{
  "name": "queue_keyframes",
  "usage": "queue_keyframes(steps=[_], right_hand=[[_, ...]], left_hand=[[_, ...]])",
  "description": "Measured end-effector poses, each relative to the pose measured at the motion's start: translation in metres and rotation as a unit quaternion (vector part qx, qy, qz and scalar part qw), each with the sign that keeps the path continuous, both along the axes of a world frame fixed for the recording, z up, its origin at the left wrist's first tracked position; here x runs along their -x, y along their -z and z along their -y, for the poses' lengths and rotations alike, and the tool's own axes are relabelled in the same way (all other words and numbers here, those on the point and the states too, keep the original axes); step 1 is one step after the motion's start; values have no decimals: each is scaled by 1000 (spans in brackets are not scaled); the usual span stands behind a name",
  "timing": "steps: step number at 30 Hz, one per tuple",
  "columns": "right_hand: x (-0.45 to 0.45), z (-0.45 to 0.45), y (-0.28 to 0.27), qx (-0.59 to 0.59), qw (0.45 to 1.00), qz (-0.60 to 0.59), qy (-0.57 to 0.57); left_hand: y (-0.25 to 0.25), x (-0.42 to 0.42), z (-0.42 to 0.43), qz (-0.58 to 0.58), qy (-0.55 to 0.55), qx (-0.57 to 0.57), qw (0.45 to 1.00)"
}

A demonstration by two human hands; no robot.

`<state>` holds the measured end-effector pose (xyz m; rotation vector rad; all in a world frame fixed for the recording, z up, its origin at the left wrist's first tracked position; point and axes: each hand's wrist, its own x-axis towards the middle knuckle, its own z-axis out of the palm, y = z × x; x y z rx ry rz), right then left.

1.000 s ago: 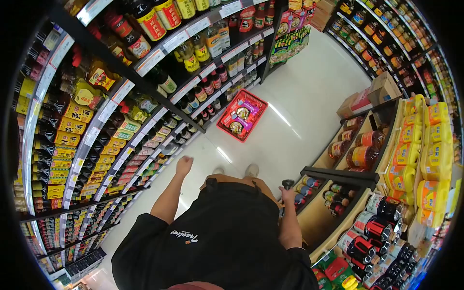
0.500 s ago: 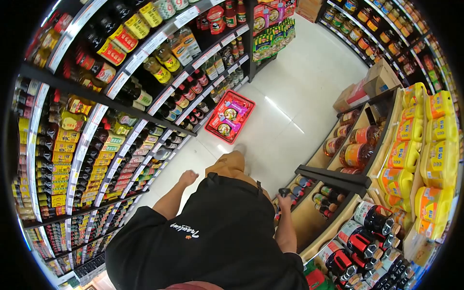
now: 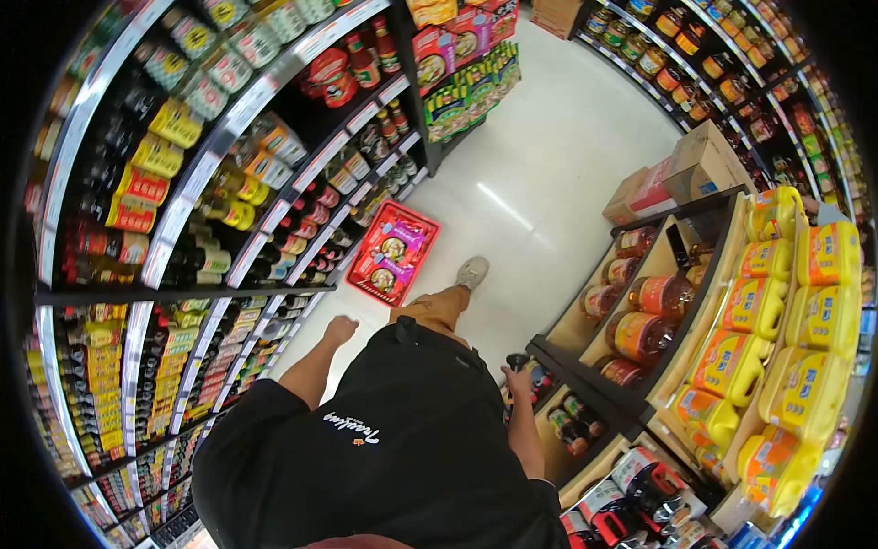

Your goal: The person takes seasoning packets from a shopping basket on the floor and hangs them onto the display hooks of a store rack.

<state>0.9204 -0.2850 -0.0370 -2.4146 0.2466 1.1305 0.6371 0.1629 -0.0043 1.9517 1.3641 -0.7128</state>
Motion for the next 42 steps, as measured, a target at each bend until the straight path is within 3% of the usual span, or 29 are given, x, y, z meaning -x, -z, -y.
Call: queue_keyframes(steps=[1,3,5,7,10,14,17,19,20,21,23,27,29,30,31,32,33,34,35,36,38,41,42], right_hand=[[-21,-4,2,6,1000,2,-8],[-66,-16,5,-42,995,87,-32],[-123,-39,1,-68,986,147,-50],[-173,-59,-20,-61,982,172,-53],[-225,-75,-39,-56,982,174,-34],[-276,-81,-13,-72,982,164,-63],[-300,-89,-30,-60,997,23,-35],[-315,-83,-27,-45,987,84,-129],[-333,-50,29,-14,984,82,-155],[-360,-53,25,-28,981,79,-172],[-414,-65,1,-50,974,67,-211],[-503,-106,-54,-60,960,27,-273],[-549,-140,-66,-4,961,-16,-275],[-582,-155,-56,40,959,-54,-277],[-613,-163,-40,-15,936,49,-349],[-685,-154,45,-31,914,76,-396],[-662,-217,-41,1,901,34,-432],[-708,-238,11,47,879,64,-471],[-699,-274,-11,-14,856,150,-495],[-675,-317,-57,-45,868,107,-482],[-642,-382,-85,-166,838,136,-502],[-532,-454,-167,-285,782,103,-544],[-492,-467,-194,-299,746,84,-590]], left_hand=[[-2,-38,-10,12,12,0,1000],[3,-115,-36,88,137,2,987],[-26,-190,-45,236,-7,-10,972],[-30,-260,-62,279,13,-57,958],[-65,-324,-72,329,-7,-28,944],[-64,-341,-75,278,-29,-26,960],[-49,-320,-71,175,-22,-41,983],[-18,-294,-65,56,-1,-53,997],[-4,-275,-62,0,47,-54,997],[5,-262,-55,-59,96,-50,992],[-18,-263,-65,-208,354,-6,912],[-48,-340,-90,-38,313,-224,922],[-128,-405,-95,13,383,-297,874],[-94,-424,-99,35,382,-317,867],[-99,-450,-98,20,397,-306,865],[-106,-471,-92,30,391,-321,862],[-112,-488,-84,38,387,-336,858],[-121,-502,-76,48,389,-332,858],[-128,-511,-68,57,393,-328,857],[-132,-518,-58,44,409,-334,848],[-136,-527,-42,19,444,-348,826],[-121,-533,-20,3,415,-332,847],[-110,-539,-14,-13,415,-278,866]])
